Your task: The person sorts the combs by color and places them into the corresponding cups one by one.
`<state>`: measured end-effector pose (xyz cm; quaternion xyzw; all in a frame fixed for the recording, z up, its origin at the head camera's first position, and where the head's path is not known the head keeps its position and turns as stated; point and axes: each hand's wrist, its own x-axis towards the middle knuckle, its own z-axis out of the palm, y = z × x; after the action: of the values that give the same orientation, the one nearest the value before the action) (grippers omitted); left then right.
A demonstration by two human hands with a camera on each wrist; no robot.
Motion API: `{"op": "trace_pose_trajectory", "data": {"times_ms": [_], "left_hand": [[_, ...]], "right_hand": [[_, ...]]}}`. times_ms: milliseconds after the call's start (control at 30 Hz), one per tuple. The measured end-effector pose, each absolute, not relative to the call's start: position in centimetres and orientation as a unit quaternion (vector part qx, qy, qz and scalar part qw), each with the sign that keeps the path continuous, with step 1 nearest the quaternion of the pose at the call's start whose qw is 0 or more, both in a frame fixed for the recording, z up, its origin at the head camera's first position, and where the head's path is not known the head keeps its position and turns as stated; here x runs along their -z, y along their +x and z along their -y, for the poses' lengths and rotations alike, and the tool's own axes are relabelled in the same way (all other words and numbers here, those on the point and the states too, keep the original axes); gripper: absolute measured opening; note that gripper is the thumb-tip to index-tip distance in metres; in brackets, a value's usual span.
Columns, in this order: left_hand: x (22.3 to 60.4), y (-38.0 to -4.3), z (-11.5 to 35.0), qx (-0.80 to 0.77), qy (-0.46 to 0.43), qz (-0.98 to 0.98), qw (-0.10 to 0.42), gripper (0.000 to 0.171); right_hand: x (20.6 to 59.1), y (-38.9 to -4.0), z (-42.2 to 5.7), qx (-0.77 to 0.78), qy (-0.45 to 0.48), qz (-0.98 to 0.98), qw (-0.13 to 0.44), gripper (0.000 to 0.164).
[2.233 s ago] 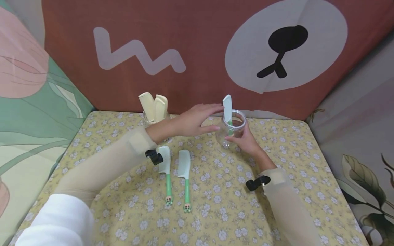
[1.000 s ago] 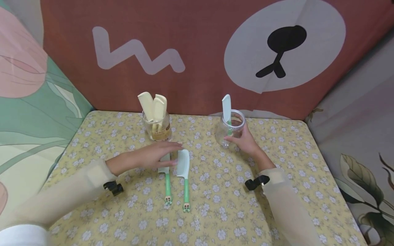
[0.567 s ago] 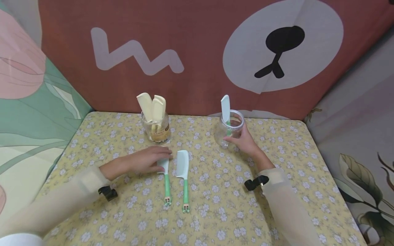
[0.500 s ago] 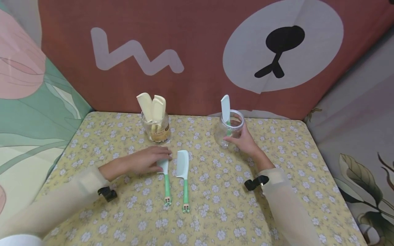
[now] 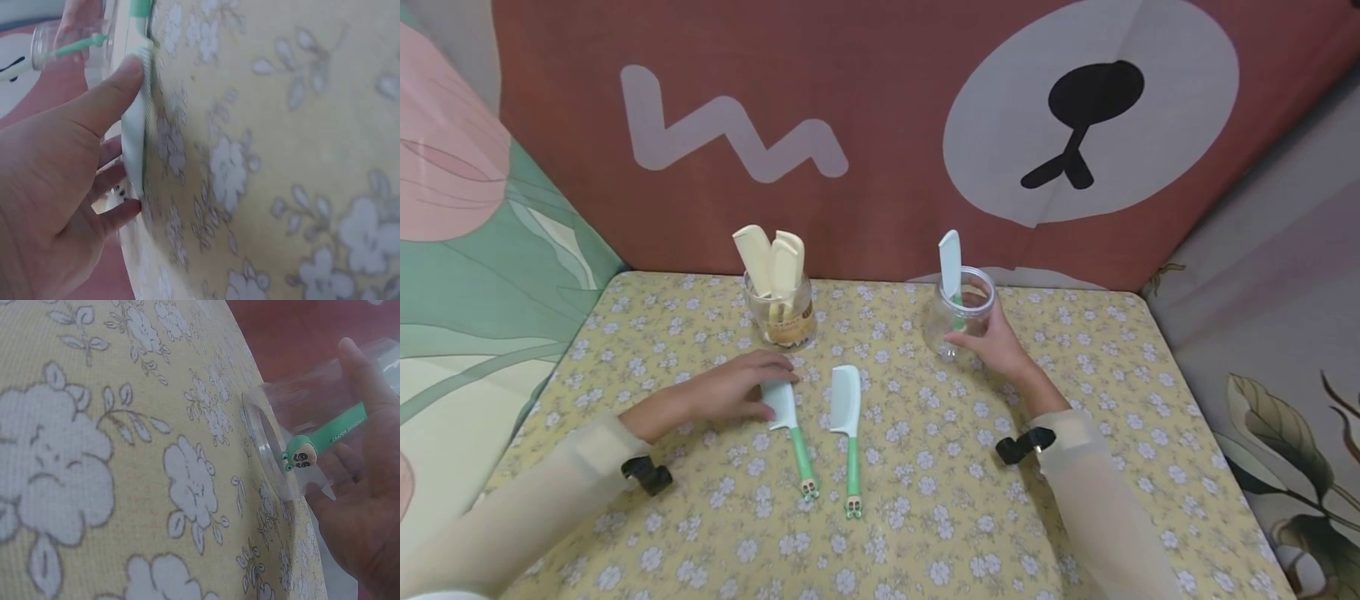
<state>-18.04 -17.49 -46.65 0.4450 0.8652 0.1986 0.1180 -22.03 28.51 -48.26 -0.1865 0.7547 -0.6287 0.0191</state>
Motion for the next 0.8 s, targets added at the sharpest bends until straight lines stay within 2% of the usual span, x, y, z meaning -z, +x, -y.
{"op": "trace_pose_trajectory", "data": {"times_ms": [333, 533, 800], "left_hand": [[46.3, -18.5, 18.5, -0.193, 0.415, -0.880, 0.128, 0.052], [45.9, -18.7, 18.9, -0.191, 0.379, -0.895, 0.133, 0.039], [45.4, -19.2, 20.3, -0.340, 0.352, -0.845, 0.214, 0.016]], "right_hand": [[48.5, -22.1, -28.6, 0.631, -0.186, -0.753, 0.020, 0.096], [48.5, -22.0, -28.6, 0.624, -0.180, -0.760, 0.018, 0.095], [48.4, -22.0, -28.5, 0.625, -0.178, -0.760, 0.020, 0.096]]}}
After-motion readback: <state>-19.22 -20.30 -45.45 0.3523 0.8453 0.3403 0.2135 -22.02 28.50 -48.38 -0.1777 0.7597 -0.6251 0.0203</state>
